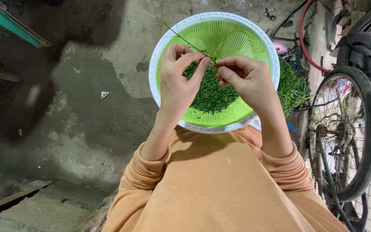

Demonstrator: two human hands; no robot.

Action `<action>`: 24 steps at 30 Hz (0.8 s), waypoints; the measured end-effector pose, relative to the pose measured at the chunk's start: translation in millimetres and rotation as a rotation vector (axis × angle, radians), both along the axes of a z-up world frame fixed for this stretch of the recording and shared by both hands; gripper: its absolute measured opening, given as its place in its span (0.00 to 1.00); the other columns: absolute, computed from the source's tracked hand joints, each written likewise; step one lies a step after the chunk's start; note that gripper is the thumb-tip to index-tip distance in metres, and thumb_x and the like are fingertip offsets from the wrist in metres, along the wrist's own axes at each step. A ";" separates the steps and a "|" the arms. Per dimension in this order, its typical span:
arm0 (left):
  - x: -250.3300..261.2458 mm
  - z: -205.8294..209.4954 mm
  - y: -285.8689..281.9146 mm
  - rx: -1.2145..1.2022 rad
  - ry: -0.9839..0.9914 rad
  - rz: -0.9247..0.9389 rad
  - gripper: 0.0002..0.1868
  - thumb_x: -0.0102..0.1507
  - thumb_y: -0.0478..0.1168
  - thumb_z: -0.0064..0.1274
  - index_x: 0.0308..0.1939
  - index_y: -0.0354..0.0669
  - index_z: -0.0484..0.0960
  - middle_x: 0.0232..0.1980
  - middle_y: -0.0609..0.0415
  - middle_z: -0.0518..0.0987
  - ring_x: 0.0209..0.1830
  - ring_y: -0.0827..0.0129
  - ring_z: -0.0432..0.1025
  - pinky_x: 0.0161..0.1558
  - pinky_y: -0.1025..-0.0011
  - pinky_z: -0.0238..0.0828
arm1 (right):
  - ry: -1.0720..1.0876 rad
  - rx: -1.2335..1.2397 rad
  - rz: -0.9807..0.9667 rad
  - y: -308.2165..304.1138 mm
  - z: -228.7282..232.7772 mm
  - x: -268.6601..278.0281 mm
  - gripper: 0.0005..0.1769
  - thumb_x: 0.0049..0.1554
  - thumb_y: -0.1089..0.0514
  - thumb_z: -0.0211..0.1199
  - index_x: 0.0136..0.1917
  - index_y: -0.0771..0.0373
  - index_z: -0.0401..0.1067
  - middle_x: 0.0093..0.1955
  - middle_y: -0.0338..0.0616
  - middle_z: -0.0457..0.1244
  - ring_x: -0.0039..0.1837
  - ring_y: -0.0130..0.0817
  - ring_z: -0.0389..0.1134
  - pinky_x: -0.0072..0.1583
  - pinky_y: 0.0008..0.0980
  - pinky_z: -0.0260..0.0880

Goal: The person strips green leaves from stems by hand over a green colander. They repeatedly pick up stems, pull off the leaves into the colander, and discard the bare stems to the side.

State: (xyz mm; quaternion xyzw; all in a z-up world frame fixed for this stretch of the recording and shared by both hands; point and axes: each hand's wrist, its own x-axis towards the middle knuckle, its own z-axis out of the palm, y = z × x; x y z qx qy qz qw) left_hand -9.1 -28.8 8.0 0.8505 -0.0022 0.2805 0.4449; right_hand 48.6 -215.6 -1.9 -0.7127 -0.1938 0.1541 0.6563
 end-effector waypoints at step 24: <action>11.2 -19.2 -11.7 0.171 0.347 -0.195 0.09 0.67 0.40 0.67 0.40 0.38 0.86 0.37 0.50 0.79 0.29 0.66 0.74 0.34 0.66 0.70 | -0.347 -0.270 -0.214 -46.4 -21.1 24.4 0.13 0.58 0.66 0.67 0.58 0.66 0.78 0.50 0.47 0.72 0.49 0.32 0.74 0.52 0.31 0.75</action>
